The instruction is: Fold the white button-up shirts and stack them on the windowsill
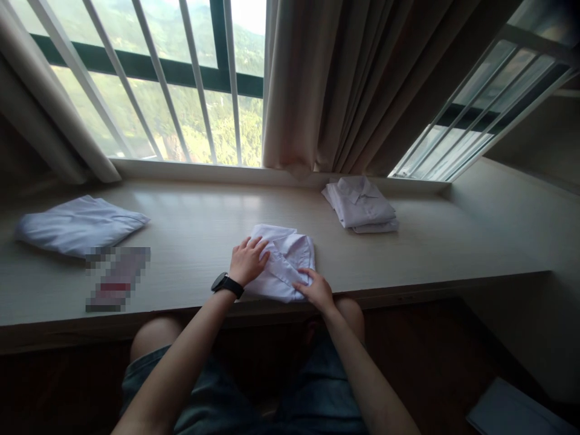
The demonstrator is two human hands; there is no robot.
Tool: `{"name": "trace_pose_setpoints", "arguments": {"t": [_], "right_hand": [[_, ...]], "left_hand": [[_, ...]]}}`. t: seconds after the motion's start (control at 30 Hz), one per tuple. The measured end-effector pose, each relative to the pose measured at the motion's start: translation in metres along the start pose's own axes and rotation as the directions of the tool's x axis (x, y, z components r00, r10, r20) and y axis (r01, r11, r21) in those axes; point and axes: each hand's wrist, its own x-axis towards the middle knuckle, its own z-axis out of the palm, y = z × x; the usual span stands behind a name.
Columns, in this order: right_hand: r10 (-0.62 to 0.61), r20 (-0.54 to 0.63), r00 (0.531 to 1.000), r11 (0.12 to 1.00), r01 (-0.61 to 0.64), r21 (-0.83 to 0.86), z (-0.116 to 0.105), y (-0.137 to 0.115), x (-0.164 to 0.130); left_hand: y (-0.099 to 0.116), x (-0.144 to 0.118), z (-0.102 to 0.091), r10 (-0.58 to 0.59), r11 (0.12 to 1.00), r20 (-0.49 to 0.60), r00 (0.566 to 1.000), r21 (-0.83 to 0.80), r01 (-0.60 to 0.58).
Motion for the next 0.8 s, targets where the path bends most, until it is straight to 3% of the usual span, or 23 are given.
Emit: {"name": "trace_pose_setpoints", "arguments": {"t": [0.13, 0.27, 0.37, 0.47, 0.53, 0.6, 0.7, 0.8], "right_hand": [[0.020, -0.025, 0.999, 1.000, -0.021, -0.022, 0.004, -0.001, -0.005], [-0.018, 0.040, 0.999, 1.000, 0.018, 0.006, -0.005, 0.007, -0.006], [-0.059, 0.122, 0.991, 0.996, 0.050, 0.076, -0.024, 0.021, 0.010], [-0.117, 0.120, 0.986, 0.989, 0.105, 0.103, -0.046, 0.033, 0.043], [-0.160, -0.031, 0.987, 0.987, 0.160, 0.001, -0.057, 0.036, 0.067], [-0.217, -0.217, 0.952, 0.971, 0.188, -0.146, -0.061, 0.034, 0.083], [-0.274, -0.339, 0.900, 0.951, 0.203, -0.232, -0.055, 0.030, 0.083], [-0.217, -0.306, 0.927, 0.968, 0.162, -0.193, -0.042, 0.031, 0.066]], "left_hand": [[-0.008, 0.043, 0.012, 0.047, 0.999, 0.045, 0.998, -0.013, -0.047], [-0.021, 0.086, 0.017, -0.097, 0.979, 0.194, 0.976, -0.159, 0.129], [-0.035, 0.096, 0.012, -0.126, 0.970, 0.255, 0.959, -0.172, 0.173], [-0.051, 0.078, 0.000, -0.125, 0.952, 0.325, 0.937, -0.228, 0.206], [-0.059, 0.055, -0.011, -0.147, 0.914, 0.371, 0.917, -0.303, 0.269], [-0.065, 0.028, -0.020, -0.164, 0.877, 0.435, 0.885, -0.347, 0.333], [-0.070, -0.009, -0.028, -0.168, 0.868, 0.507, 0.846, -0.331, 0.370], [-0.072, -0.025, -0.027, -0.212, 0.860, 0.398, 0.892, -0.358, 0.364]]}}
